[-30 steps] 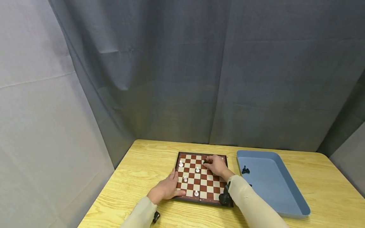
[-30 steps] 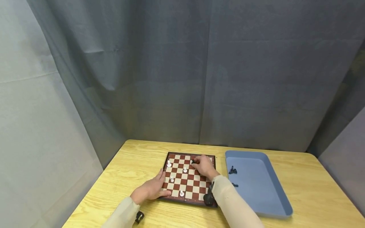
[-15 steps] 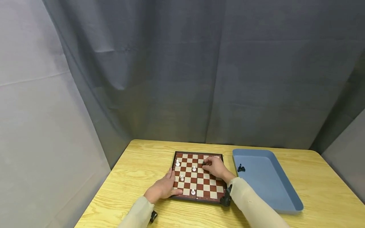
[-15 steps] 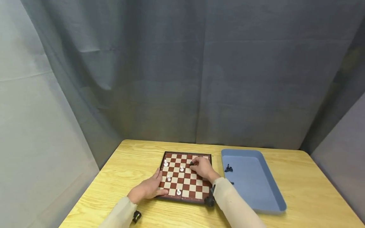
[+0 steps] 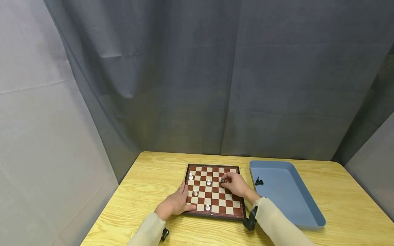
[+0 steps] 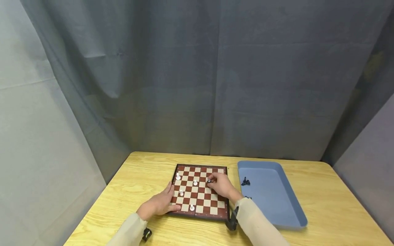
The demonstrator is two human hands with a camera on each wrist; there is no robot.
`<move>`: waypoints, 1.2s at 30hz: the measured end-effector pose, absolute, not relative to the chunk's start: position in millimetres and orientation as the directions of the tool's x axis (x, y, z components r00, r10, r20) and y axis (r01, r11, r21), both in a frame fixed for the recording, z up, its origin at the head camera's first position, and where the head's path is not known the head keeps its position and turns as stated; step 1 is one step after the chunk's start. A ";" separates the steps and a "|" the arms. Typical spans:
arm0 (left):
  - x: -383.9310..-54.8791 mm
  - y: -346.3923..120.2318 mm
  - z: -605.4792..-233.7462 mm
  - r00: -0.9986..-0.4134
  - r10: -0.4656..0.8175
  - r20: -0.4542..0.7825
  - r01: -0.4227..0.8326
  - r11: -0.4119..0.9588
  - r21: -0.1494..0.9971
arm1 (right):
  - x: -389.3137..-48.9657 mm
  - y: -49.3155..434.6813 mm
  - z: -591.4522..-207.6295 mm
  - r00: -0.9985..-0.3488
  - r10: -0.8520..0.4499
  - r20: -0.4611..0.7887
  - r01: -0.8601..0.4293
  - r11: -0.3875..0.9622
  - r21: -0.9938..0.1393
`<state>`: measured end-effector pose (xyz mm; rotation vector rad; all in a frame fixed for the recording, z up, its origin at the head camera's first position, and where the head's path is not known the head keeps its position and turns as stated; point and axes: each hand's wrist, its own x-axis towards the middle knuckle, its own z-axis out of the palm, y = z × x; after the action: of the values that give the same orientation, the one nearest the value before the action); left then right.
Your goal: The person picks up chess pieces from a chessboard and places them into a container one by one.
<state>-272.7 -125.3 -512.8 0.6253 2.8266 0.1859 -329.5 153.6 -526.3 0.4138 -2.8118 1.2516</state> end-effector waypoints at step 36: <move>-272.5 -122.8 -511.8 -0.874 0.441 -0.202 0.409 0.894 0.181 | -287.8 235.0 -483.8 -0.962 -0.189 0.198 -0.274 0.622 -0.734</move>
<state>-272.5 -122.8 -511.8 0.6433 2.8222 0.1944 -287.8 235.0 -483.8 0.3920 -2.7365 1.2647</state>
